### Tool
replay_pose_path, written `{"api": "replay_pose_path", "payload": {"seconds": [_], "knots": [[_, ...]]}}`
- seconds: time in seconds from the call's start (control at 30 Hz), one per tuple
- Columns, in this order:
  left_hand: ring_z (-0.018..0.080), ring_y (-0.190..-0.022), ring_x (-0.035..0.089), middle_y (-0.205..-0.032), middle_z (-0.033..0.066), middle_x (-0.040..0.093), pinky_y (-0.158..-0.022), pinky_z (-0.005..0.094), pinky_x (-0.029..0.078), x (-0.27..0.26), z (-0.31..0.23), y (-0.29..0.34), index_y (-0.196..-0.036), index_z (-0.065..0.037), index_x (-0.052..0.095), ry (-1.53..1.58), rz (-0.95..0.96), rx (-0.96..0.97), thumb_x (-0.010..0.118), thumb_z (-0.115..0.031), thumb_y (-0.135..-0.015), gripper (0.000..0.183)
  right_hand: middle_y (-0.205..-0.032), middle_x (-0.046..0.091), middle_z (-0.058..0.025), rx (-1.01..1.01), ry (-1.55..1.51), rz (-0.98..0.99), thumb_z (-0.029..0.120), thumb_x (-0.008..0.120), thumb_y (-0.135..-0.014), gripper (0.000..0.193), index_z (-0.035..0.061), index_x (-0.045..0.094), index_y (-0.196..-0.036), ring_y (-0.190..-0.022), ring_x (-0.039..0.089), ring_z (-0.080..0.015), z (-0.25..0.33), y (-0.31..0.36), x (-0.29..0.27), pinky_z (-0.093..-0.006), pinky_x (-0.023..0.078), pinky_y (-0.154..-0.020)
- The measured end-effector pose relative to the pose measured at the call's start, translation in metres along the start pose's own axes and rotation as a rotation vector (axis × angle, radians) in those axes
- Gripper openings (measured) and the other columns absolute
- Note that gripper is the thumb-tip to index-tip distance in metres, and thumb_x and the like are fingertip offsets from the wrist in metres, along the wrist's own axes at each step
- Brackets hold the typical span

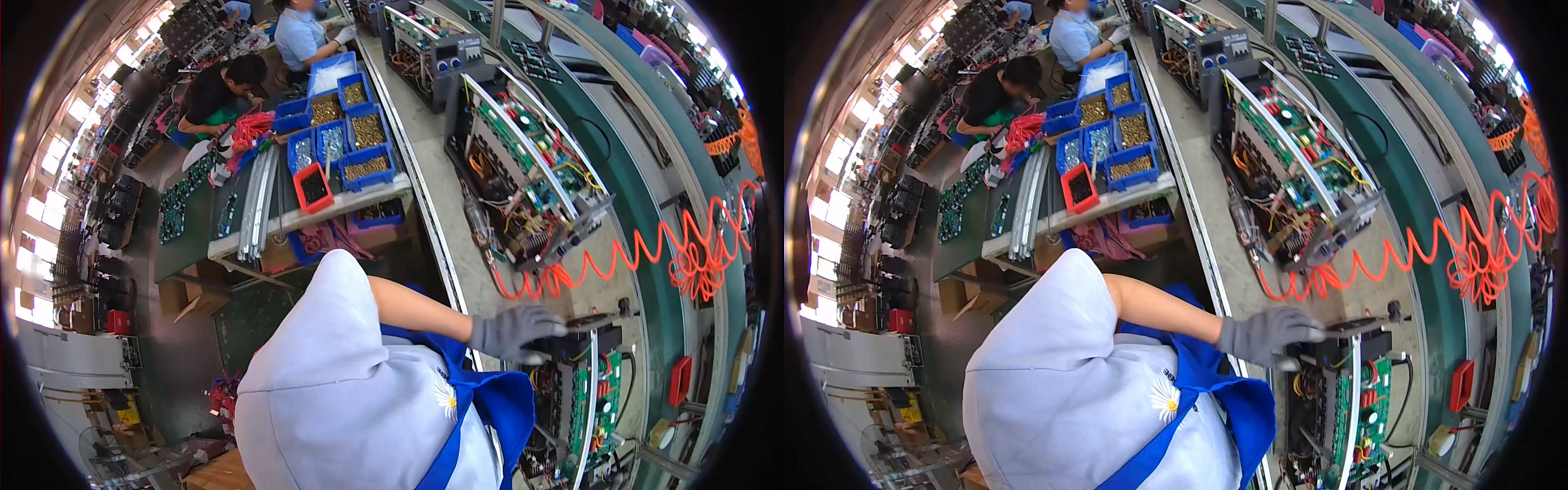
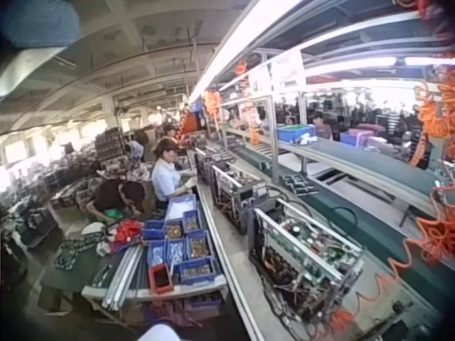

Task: The person assembles an electronic device on a workbench, using a cordless drill to fasten screws into a circuit board and metal frame. They handle various wires and components, connecting them to the board and securing them within the chassis. The person also uses a pneumatic tool to tighten additional fasteners and organizes the wiring inside the device.

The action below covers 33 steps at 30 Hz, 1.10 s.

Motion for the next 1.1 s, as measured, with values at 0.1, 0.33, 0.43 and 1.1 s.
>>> {"api": "replay_pose_path", "payload": {"seconds": [0.1, 0.33, 0.43, 1.1], "knots": [[0.0413, -0.131, 0.038, -0.142, 0.0225, 0.037, -0.109, 0.0494, 0.03, 0.035, -0.032, -0.033, -0.144, -0.002, 0.031, -0.009, -0.215, -0.071, 0.061, -0.057, -0.083, 0.087, -0.133, 0.055, -0.0187, 0.069, -0.437, -0.036, 0.028, 0.055, -0.093, 0.052, 0.0024, 0.048, -0.138, -0.108, 0.06, -0.0224, -0.024, -0.013, 0.029, -0.036, 0.047, -0.091], [0.0399, -0.12, 0.044, -0.13, 0.0216, 0.044, -0.102, 0.0491, 0.033, 0.08, -0.039, -0.06, -0.139, 0.001, 0.033, 0.009, -0.533, -0.241, 0.065, -0.06, -0.077, 0.092, -0.136, 0.052, -0.011, 0.034, -0.77, -0.098, 0.035, 0.047, -0.091, 0.058, 0.0065, 0.042, -0.141, -0.11, 0.059, -0.0239, -0.042, -0.02, 0.05, -0.0378, 0.051, -0.088], [0.0377, -0.113, 0.046, -0.121, 0.0181, 0.047, -0.097, 0.0489, 0.034, 0.078, -0.043, -0.066, -0.133, -0.002, 0.039, 0.0, -0.581, -0.266, 0.066, -0.06, -0.075, 0.086, -0.133, 0.054, -0.0111, 0.072, -0.813, -0.13, 0.034, 0.047, -0.091, 0.055, 0.0066, 0.045, -0.138, -0.11, 0.059, -0.0237, -0.07, -0.039, 0.047, -0.0378, 0.052, -0.087], [0.0347, -0.104, 0.059, -0.108, 0.0193, 0.059, -0.09, 0.0417, 0.047, 0.086, 0.029, -0.197, -0.122, -0.003, 0.056, 0.465, -0.049, -0.303, 0.07, -0.043, -0.079, 0.06, -0.106, 0.064, -0.0136, -0.013, -0.537, -0.641, 0.025, 0.052, -0.091, 0.036, 0.0014, 0.061, -0.116, -0.092, 0.063, -0.025, -0.043, 0.008, 0.081, -0.0373, 0.053, -0.083]]}}
Point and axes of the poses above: each hand's wrist, its own y-axis away from the middle knuckle, its own x-axis out of the palm, z = x × y, the point moved 3 cm from there along -y, towards the middle knuckle
